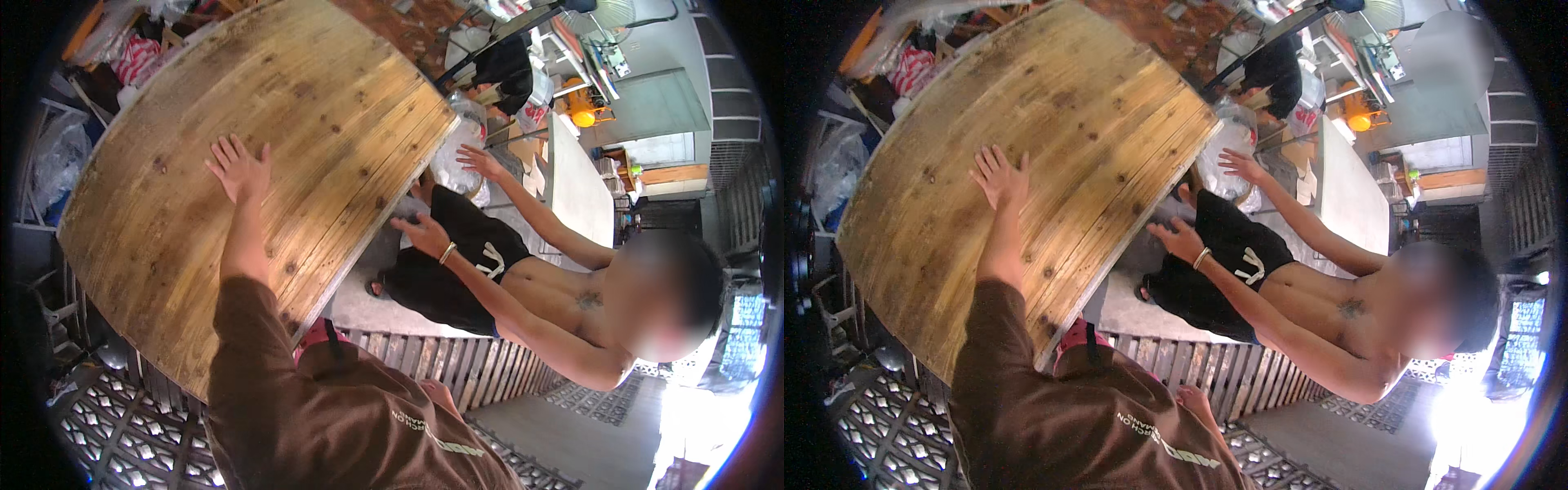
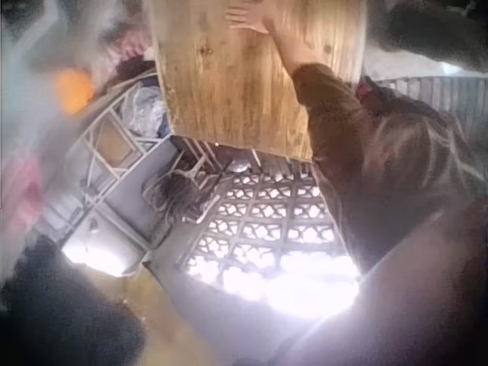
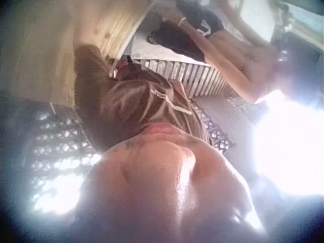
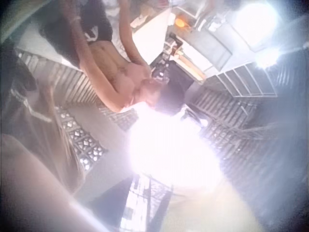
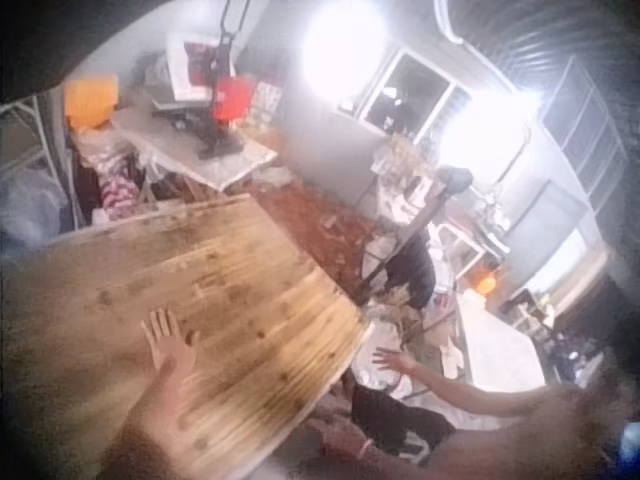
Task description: The person uses a screwdriver to tighten screws on the underside of a wooden table frame. They then lift the table top and place it onto the frame, adjusting the position to align the pieces.
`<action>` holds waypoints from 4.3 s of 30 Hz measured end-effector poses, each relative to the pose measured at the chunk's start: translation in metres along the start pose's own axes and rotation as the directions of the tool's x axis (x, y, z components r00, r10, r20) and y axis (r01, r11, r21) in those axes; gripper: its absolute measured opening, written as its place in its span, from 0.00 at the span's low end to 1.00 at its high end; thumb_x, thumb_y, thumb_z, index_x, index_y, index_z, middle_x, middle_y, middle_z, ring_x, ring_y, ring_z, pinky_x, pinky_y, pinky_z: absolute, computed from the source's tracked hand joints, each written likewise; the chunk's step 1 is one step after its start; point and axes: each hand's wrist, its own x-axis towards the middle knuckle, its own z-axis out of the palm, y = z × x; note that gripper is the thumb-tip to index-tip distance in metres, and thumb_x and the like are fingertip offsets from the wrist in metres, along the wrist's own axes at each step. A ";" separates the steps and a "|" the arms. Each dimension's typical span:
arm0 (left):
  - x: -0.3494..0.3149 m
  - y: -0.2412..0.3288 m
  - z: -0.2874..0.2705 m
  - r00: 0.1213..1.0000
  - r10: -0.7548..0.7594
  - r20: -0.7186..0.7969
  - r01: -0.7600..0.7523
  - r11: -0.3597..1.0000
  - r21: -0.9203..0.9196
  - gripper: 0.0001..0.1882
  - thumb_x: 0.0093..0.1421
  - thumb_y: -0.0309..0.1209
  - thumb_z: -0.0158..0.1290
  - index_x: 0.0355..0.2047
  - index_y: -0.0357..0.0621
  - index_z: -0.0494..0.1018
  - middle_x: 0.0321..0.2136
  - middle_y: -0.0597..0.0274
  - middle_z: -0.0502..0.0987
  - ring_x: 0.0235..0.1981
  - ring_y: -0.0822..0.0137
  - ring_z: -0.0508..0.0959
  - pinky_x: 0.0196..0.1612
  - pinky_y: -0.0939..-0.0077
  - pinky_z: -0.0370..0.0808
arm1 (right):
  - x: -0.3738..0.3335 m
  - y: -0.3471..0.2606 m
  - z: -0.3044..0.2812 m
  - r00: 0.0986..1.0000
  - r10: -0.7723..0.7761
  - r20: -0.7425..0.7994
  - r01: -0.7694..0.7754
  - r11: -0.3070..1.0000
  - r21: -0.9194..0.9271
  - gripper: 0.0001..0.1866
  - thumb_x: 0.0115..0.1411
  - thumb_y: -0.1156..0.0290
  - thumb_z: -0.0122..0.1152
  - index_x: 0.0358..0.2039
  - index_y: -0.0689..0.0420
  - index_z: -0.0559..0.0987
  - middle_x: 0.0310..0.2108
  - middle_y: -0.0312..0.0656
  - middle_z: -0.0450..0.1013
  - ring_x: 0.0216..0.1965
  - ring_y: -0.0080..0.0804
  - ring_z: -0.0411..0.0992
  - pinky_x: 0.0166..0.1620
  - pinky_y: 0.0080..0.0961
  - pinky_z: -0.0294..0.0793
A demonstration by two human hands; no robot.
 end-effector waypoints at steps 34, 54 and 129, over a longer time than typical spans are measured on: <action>-0.387 -0.056 -0.025 0.952 -0.251 0.172 0.295 0.903 -0.313 0.36 0.57 0.39 0.55 0.64 0.43 0.60 0.68 0.43 0.50 0.70 0.44 0.47 0.69 0.39 0.40 | 0.292 0.051 -0.198 0.939 0.289 0.187 -0.329 0.913 0.242 0.07 0.64 0.66 0.55 0.34 0.55 0.77 0.24 0.38 0.73 0.21 0.31 0.74 0.20 0.31 0.72; -0.630 -0.084 0.067 0.341 -0.324 0.882 0.710 0.704 -0.016 0.22 0.58 0.42 0.52 0.47 0.39 0.74 0.45 0.45 0.75 0.52 0.49 0.69 0.53 0.59 0.65 | 0.362 0.082 -0.226 0.810 0.247 0.532 -0.179 0.968 -0.178 0.12 0.63 0.61 0.59 0.41 0.55 0.76 0.31 0.40 0.75 0.29 0.37 0.76 0.31 0.38 0.75; -0.215 0.341 0.111 0.288 -0.111 -0.951 0.352 0.936 -0.003 0.12 0.47 0.27 0.59 0.35 0.43 0.82 0.36 0.60 0.83 0.42 0.59 0.81 0.57 0.66 0.67 | 0.754 -0.498 -0.332 -0.534 -0.813 -0.234 0.085 -0.327 0.941 0.28 0.69 0.45 0.36 0.46 0.55 0.77 0.32 0.40 0.66 0.41 0.43 0.63 0.56 0.54 0.57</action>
